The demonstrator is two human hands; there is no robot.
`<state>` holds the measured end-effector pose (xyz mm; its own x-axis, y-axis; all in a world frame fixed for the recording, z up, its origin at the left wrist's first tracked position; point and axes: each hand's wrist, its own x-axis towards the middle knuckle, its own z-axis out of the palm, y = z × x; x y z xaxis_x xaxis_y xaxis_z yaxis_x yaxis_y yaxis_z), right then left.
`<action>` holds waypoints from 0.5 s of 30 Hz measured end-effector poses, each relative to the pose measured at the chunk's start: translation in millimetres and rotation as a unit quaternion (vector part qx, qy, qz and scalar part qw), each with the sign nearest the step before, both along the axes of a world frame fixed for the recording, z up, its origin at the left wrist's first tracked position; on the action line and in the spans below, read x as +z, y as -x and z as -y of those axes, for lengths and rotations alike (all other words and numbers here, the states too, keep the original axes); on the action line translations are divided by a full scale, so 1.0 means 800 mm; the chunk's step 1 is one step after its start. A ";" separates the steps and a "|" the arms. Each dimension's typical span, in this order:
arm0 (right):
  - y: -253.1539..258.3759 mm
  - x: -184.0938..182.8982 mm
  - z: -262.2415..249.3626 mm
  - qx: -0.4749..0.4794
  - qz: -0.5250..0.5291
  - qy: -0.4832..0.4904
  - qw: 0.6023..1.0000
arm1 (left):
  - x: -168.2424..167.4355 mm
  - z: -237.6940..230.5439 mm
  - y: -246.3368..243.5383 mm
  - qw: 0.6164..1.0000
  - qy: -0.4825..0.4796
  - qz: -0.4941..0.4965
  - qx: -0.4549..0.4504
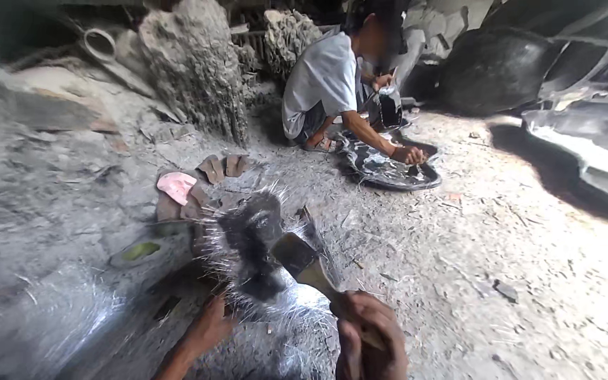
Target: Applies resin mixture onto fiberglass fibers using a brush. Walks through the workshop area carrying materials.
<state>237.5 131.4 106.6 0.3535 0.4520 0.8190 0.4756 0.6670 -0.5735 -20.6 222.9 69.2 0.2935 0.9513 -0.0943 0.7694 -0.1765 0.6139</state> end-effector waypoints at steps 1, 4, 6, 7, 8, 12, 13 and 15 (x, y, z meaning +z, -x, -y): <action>0.003 0.001 -0.006 0.000 0.010 0.006 1.000 | -0.001 -0.001 0.001 1.000 -0.006 -0.001 0.000; 0.010 -0.011 -0.023 0.007 0.043 0.024 0.999 | -0.005 0.004 -0.002 1.000 -0.010 -0.006 -0.005; 0.007 -0.006 -0.015 -0.006 0.078 0.015 0.997 | 0.000 0.002 -0.001 1.000 -0.016 -0.004 -0.011; 0.007 -0.007 -0.010 -0.009 0.096 0.015 0.995 | -0.001 0.002 0.001 1.000 -0.019 0.000 -0.010; 0.008 -0.011 -0.009 -0.010 0.116 0.020 0.993 | -0.003 0.003 0.002 1.000 -0.023 0.005 -0.012; 0.008 -0.026 -0.008 -0.012 0.173 0.033 0.984 | 0.001 0.002 -0.003 1.000 -0.004 -0.004 -0.010; 0.009 -0.025 -0.004 -0.014 0.178 0.031 0.983 | 0.002 0.001 -0.002 1.000 -0.003 -0.006 -0.011; 0.011 -0.030 -0.004 -0.015 0.190 0.037 0.981 | -0.004 0.000 0.001 1.000 -0.019 0.003 -0.016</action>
<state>228.8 134.3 82.3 0.0427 0.5094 0.8595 0.6840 0.6122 -0.3968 -21.6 222.7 66.1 0.3252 0.9439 -0.0568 0.7589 -0.2247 0.6112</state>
